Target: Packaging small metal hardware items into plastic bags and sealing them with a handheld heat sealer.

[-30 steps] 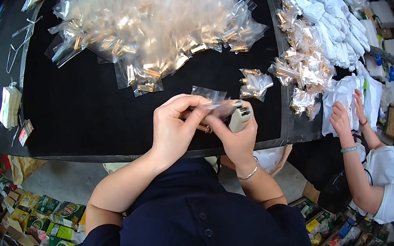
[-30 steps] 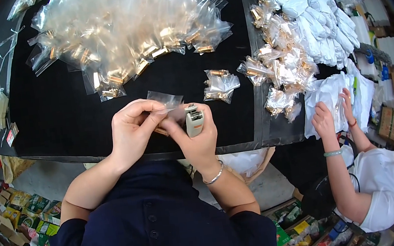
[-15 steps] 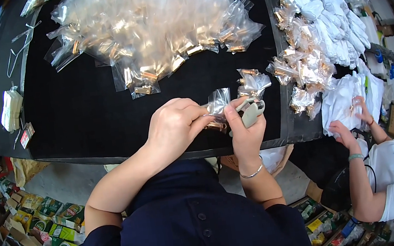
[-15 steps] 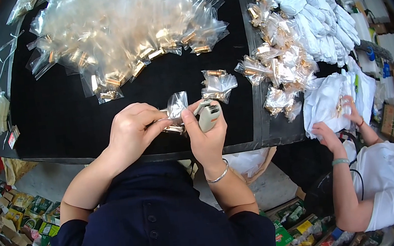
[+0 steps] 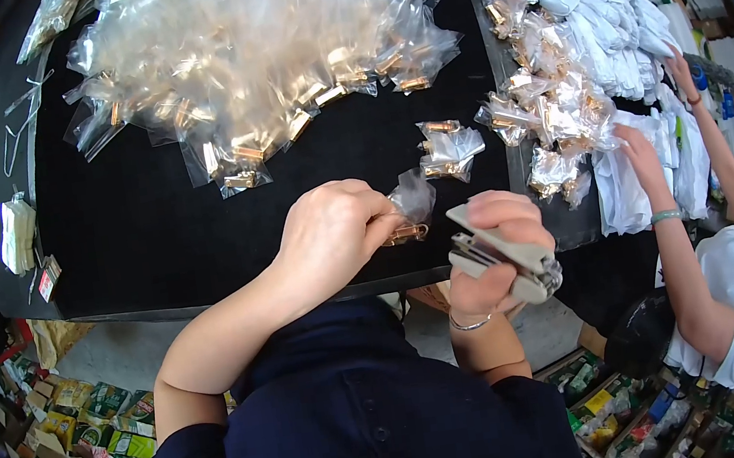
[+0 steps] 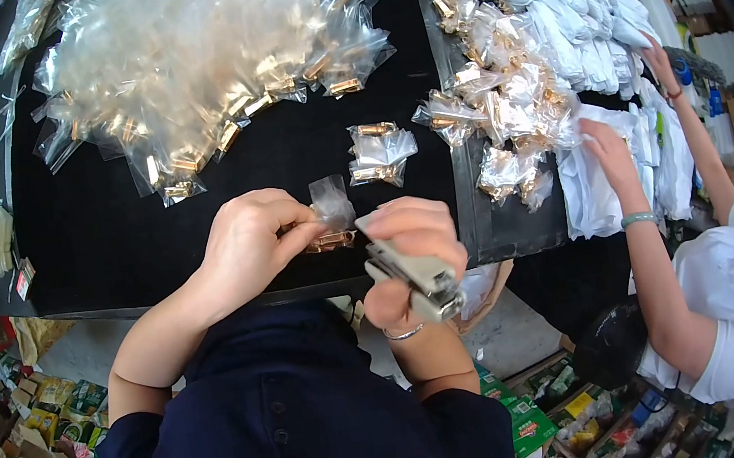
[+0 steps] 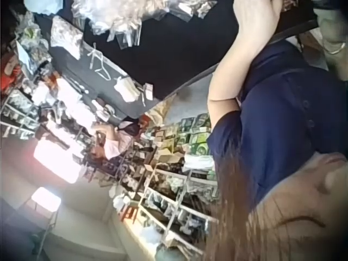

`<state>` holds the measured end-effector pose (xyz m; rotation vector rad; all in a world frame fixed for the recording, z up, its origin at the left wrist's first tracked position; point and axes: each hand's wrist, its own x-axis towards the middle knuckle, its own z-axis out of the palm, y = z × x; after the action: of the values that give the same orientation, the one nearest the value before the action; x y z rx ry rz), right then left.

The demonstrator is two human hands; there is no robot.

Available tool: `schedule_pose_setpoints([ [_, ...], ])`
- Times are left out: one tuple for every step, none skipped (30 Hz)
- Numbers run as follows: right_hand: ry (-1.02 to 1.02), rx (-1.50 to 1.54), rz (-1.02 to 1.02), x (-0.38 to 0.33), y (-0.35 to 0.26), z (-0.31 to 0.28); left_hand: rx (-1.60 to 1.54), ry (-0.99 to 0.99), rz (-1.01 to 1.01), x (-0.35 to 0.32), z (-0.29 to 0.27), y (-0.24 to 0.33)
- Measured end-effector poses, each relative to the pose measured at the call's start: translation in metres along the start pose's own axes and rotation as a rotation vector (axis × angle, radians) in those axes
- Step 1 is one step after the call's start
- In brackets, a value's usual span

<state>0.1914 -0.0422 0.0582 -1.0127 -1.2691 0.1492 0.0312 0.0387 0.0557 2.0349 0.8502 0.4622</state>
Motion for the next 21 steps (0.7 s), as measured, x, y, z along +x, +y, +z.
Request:
schedule_pose_setpoints([
  [0.000,0.002,0.002,-0.001,0.001,0.001,0.001,-0.001,-0.003,-0.001,0.000,0.000],
  [-0.079,-0.001,0.036,-0.001,0.002,0.003,0.027,0.005,0.017,-0.001,0.001,0.002],
  [-0.159,-0.003,0.070,-0.002,0.003,0.005,0.055,0.012,0.037,0.000,0.001,0.003],
  [-0.239,-0.005,0.103,-0.003,0.003,0.007,0.082,0.020,0.056,-0.001,0.001,0.004],
  [-0.239,-0.005,0.101,-0.005,0.005,0.009,0.083,0.021,0.057,-0.001,0.002,0.004],
  [-0.179,0.038,0.221,-0.009,0.007,0.010,0.061,0.046,0.119,-0.002,0.003,0.003],
  [-0.120,0.085,0.344,-0.014,0.009,0.012,0.041,0.070,0.175,-0.004,0.004,0.002],
  [-0.060,0.130,0.467,-0.016,0.010,0.014,0.020,0.094,0.233,-0.005,0.004,0.001],
  [-0.061,0.132,0.468,-0.017,0.011,0.013,0.021,0.094,0.231,-0.007,0.005,0.001],
  [-0.096,0.065,0.425,-0.017,0.012,0.011,0.042,0.114,0.256,-0.009,0.006,0.003],
  [-0.130,-0.004,0.382,-0.016,0.014,0.009,0.062,0.134,0.283,-0.011,0.006,0.005],
  [-0.164,-0.074,0.337,-0.015,0.015,0.008,0.081,0.154,0.311,-0.012,0.007,0.006],
  [-0.162,-0.075,0.335,-0.014,0.016,0.008,0.082,0.153,0.314,-0.012,0.009,0.007],
  [-0.164,-0.063,0.338,-0.014,0.017,0.010,0.092,0.185,0.323,-0.012,0.010,0.008],
  [-0.166,-0.052,0.341,-0.013,0.018,0.011,0.102,0.216,0.332,-0.012,0.012,0.008],
  [-0.167,-0.041,0.344,-0.013,0.019,0.011,0.112,0.248,0.342,-0.010,0.014,0.008],
  [-0.164,-0.042,0.342,-0.011,0.018,0.010,0.113,0.247,0.345,-0.009,0.015,0.008],
  [-0.152,-0.067,0.390,-0.008,0.016,0.006,0.082,0.233,0.350,-0.007,0.015,0.010],
  [-0.139,-0.091,0.439,-0.004,0.013,0.002,0.052,0.218,0.355,-0.004,0.015,0.011],
  [-0.126,-0.114,0.488,0.000,0.011,-0.001,0.022,0.204,0.359,-0.002,0.014,0.012],
  [-0.123,-0.114,0.485,0.005,0.013,-0.003,0.024,0.203,0.363,0.002,0.011,0.011],
])
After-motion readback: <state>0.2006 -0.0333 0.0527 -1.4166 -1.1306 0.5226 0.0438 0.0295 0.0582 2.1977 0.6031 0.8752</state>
